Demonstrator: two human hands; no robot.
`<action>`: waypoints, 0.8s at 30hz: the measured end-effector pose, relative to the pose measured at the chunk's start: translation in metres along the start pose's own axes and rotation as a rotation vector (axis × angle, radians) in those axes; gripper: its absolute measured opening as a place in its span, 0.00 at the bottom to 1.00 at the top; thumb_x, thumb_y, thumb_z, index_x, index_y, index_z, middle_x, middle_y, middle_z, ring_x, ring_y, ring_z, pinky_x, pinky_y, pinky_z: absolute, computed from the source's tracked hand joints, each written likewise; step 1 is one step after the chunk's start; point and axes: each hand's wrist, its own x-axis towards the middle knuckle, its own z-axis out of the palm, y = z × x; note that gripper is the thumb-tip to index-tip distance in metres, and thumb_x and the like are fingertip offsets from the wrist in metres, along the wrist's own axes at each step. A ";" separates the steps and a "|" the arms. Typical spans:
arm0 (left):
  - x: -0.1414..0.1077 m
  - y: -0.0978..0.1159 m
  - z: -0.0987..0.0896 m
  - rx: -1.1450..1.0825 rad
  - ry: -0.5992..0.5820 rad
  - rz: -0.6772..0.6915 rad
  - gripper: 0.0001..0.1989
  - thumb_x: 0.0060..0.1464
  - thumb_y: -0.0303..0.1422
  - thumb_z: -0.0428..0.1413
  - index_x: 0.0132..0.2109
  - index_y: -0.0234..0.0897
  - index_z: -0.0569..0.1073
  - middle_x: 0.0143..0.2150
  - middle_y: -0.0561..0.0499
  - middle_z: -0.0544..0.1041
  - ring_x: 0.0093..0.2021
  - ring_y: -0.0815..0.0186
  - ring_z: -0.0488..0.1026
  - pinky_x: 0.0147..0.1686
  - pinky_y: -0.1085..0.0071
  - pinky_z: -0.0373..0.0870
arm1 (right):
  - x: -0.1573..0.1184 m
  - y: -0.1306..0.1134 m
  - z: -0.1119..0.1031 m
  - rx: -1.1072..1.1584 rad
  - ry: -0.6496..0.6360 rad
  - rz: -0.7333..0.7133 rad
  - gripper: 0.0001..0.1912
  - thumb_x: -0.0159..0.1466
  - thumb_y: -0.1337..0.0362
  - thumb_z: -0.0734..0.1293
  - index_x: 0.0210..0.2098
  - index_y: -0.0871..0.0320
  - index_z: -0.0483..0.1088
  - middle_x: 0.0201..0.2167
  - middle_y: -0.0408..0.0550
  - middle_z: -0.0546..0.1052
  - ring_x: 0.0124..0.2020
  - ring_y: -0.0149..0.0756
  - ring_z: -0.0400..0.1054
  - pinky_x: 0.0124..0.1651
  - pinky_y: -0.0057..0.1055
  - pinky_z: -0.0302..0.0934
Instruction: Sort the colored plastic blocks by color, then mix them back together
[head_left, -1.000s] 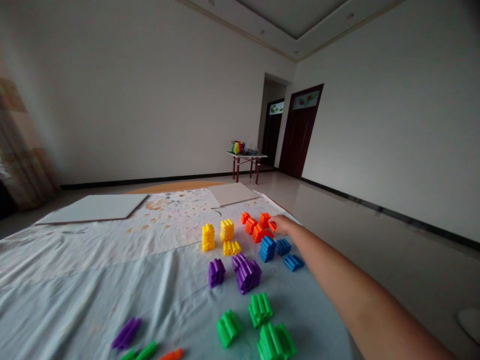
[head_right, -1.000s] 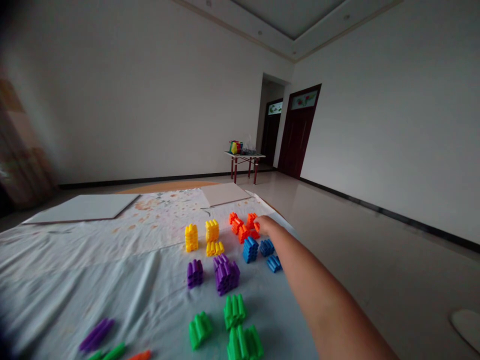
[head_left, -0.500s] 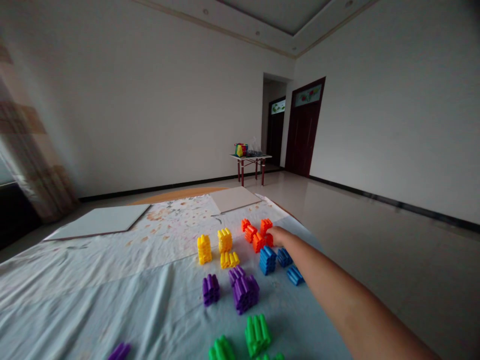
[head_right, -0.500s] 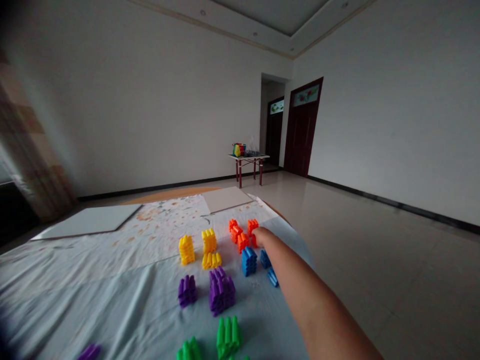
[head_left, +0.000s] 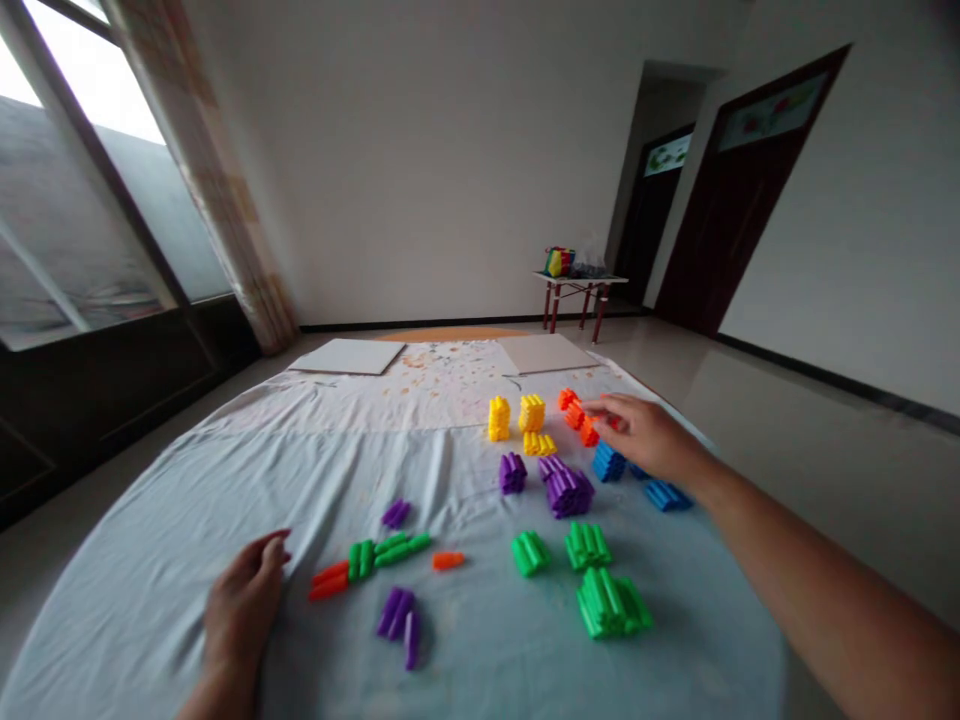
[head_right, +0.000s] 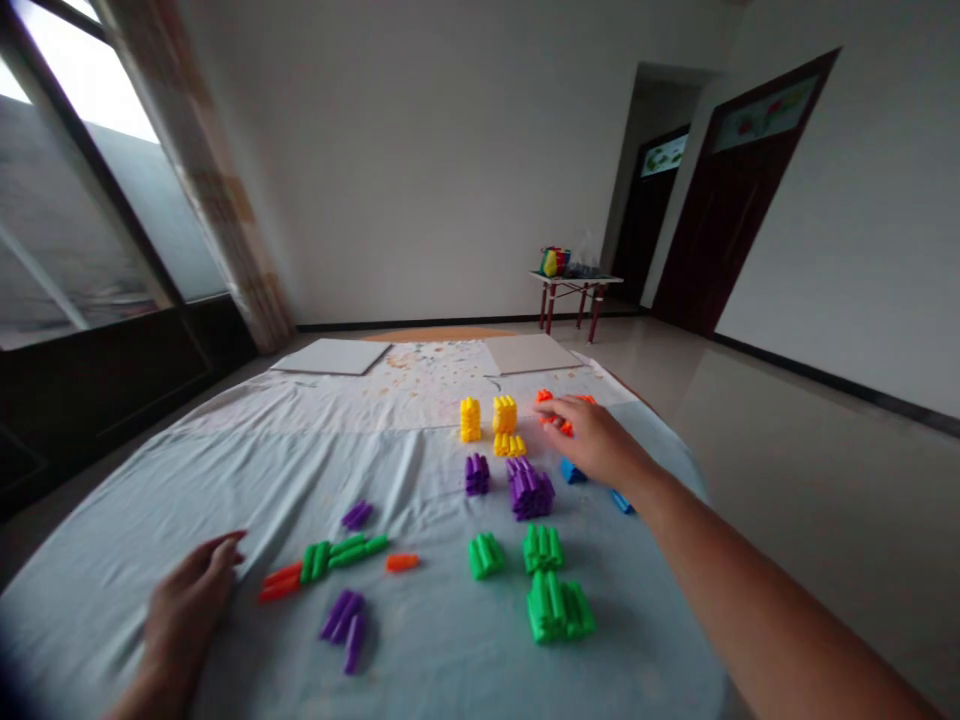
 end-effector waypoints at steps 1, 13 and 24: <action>0.000 -0.001 -0.001 -0.023 -0.023 -0.015 0.21 0.50 0.44 0.47 0.44 0.38 0.74 0.31 0.50 0.77 0.31 0.63 0.74 0.27 0.71 0.67 | -0.008 -0.024 0.012 0.051 -0.044 -0.039 0.15 0.60 0.66 0.61 0.46 0.54 0.71 0.42 0.49 0.75 0.41 0.37 0.69 0.45 0.32 0.62; -0.008 0.001 -0.001 -0.178 -0.057 0.025 0.22 0.47 0.44 0.46 0.42 0.37 0.74 0.29 0.49 0.76 0.31 0.62 0.73 0.32 0.69 0.65 | -0.021 -0.179 0.192 0.181 -0.386 -0.336 0.14 0.55 0.70 0.65 0.41 0.57 0.73 0.41 0.51 0.76 0.45 0.41 0.67 0.51 0.36 0.58; -0.006 0.001 -0.001 -0.181 -0.077 0.055 0.20 0.47 0.42 0.46 0.41 0.36 0.74 0.29 0.48 0.76 0.33 0.60 0.73 0.34 0.68 0.65 | -0.012 -0.226 0.254 -0.094 -0.408 -0.428 0.13 0.56 0.67 0.64 0.40 0.49 0.71 0.40 0.44 0.77 0.45 0.44 0.65 0.48 0.43 0.56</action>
